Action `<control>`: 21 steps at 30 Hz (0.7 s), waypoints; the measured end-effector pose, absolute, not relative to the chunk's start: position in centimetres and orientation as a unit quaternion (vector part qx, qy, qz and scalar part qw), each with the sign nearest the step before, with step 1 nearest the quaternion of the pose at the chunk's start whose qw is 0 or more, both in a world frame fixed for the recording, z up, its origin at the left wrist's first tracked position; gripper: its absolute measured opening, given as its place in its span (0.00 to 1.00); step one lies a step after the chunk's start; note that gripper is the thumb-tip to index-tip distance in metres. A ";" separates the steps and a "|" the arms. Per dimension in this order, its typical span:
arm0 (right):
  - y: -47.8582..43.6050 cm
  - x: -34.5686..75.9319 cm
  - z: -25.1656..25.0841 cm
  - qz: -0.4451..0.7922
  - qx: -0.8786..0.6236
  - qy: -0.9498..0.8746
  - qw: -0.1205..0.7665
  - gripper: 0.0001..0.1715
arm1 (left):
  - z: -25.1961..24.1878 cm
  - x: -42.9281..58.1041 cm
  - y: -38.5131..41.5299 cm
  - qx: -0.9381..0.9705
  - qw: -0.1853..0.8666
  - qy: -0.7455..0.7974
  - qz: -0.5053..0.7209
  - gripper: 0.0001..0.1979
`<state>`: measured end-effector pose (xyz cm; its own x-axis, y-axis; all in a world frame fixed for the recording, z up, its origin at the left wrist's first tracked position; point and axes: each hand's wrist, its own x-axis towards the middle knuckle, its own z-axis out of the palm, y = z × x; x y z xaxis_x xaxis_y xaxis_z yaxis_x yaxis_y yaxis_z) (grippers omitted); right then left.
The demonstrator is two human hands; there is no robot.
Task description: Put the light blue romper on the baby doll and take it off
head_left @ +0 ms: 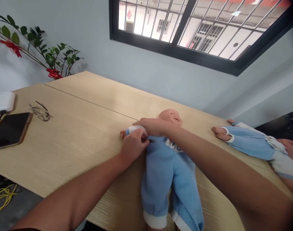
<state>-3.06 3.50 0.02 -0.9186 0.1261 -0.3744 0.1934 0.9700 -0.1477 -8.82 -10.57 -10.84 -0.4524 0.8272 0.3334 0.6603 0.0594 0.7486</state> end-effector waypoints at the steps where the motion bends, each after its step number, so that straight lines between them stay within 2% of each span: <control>1: 3.6 -2.7 0.1 -0.091 0.086 0.979 0.159 0.20 | -10.9 -8.8 -10.5 0.514 0.092 0.727 0.446 0.06; 6: 4.3 -0.1 0.1 -0.101 0.167 0.980 -0.032 0.25 | -11.5 -8.9 -10.1 0.517 0.115 0.758 0.382 0.06; 10: 4.0 2.4 -0.5 -0.177 0.202 0.959 -0.095 0.27 | -11.7 -8.8 -9.6 0.528 0.105 0.763 0.357 0.06; 15: 4.2 5.2 -0.8 -0.234 0.184 0.937 -0.185 0.29 | -11.4 -8.2 -10.1 0.575 0.062 0.679 0.451 0.10; 21: 4.8 7.6 -0.5 -0.228 0.157 0.921 -0.276 0.39 | -10.6 -7.4 -11.6 0.630 -0.010 0.528 0.570 0.12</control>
